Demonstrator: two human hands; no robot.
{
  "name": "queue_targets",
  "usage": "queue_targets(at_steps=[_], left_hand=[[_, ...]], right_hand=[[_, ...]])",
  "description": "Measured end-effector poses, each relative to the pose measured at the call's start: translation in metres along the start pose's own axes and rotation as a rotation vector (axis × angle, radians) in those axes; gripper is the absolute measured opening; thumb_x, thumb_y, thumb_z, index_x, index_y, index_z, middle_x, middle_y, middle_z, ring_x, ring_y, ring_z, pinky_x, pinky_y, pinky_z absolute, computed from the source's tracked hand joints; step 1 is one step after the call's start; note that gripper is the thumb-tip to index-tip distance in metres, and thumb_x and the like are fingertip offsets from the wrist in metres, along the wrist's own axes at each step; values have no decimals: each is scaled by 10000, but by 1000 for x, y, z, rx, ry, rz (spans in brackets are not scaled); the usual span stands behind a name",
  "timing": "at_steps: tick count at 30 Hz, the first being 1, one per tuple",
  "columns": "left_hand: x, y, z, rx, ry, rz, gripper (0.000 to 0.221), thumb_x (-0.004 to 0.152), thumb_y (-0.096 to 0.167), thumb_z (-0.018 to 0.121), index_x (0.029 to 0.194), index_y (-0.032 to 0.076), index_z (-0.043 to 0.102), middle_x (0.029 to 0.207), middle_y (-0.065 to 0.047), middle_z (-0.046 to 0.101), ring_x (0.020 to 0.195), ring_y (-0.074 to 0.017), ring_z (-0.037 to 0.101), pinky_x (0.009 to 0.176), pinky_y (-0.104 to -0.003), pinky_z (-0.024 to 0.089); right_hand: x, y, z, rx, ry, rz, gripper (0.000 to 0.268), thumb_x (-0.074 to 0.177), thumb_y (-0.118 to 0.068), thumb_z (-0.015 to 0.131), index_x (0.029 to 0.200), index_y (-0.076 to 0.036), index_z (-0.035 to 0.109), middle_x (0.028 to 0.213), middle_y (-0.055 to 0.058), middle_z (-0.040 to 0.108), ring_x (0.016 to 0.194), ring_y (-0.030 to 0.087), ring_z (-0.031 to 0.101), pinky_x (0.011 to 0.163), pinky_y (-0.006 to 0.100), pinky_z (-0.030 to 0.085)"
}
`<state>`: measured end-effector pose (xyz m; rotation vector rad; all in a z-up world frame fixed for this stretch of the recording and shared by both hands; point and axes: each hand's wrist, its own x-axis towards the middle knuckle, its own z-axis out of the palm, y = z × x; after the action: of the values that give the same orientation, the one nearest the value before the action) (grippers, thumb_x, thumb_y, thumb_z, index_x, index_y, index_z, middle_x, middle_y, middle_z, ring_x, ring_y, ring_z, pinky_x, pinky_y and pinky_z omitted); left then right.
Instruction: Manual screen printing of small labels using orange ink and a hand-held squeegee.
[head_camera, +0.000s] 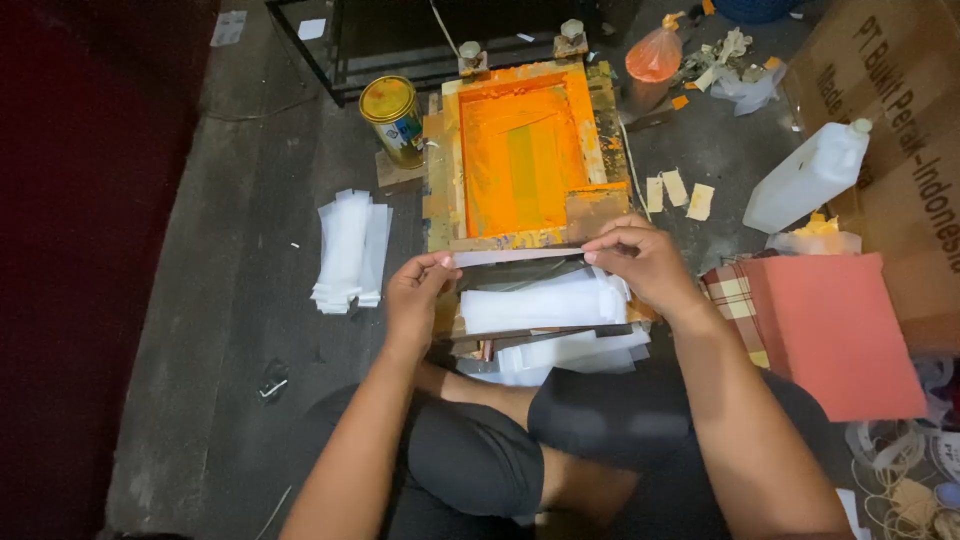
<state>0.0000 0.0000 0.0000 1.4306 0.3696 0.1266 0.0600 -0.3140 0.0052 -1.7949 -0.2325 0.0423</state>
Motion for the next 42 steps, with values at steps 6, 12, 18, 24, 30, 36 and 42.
queue_targets(at_steps=[6, 12, 18, 24, 30, 36, 42], left_hand=[[4, -7, -2, 12, 16, 25, 232, 898, 39, 775, 1121, 10, 722, 853, -15, 666, 811, -75, 648, 796, -221, 564], [7, -14, -3, -33, 4, 30, 184, 891, 11, 770, 1059, 28, 696, 837, -4, 661, 783, -75, 672, 773, -210, 581], [8, -12, -3, -67, 1, 37, 283, 880, -10, 779, 1103, 42, 612, 843, -19, 672, 769, -94, 705, 772, -225, 614], [6, -11, -1, -27, -25, 52, 435, 898, -30, 743, 1300, 26, 588, 903, -29, 669, 838, -72, 679, 823, -205, 587], [4, -11, -1, 166, 63, 114, 170, 870, 46, 801, 1035, 82, 783, 760, -12, 657, 712, -60, 568, 650, -215, 524], [-2, 1, 4, 157, 99, 75, 123, 888, 56, 770, 1002, 97, 796, 652, 63, 534, 664, -28, 479, 630, -194, 444], [3, 0, 2, -32, 22, 31, 154, 930, 56, 709, 1078, 17, 717, 872, -76, 709, 825, -151, 701, 839, -315, 586]], right_hand=[[-6, -15, 5, 219, -100, 172, 216, 786, -35, 802, 989, 21, 755, 1242, 166, 694, 933, 142, 658, 799, 297, 558], [-3, 3, 3, 205, -115, 178, 295, 757, 37, 797, 1046, 43, 736, 1179, 165, 713, 885, 132, 688, 745, 256, 586], [1, 0, 7, 133, -181, 175, 534, 745, 51, 770, 1265, -7, 665, 850, 69, 700, 644, 73, 621, 582, 203, 521], [-8, -13, 11, 23, -222, 263, 331, 749, -2, 710, 1074, 23, 773, 773, 51, 644, 629, 101, 568, 548, 251, 453], [-8, -22, 7, -59, -117, 140, 182, 794, -47, 779, 965, -74, 835, 718, 79, 609, 700, 144, 536, 652, 281, 461], [-5, -16, 4, -5, -71, 108, 163, 837, -33, 775, 993, -56, 816, 499, -44, 388, 501, 65, 401, 498, 216, 341], [-5, -17, 6, 90, -98, 156, 210, 858, -59, 771, 1062, -15, 796, 755, 125, 758, 690, 118, 673, 623, 230, 505]])
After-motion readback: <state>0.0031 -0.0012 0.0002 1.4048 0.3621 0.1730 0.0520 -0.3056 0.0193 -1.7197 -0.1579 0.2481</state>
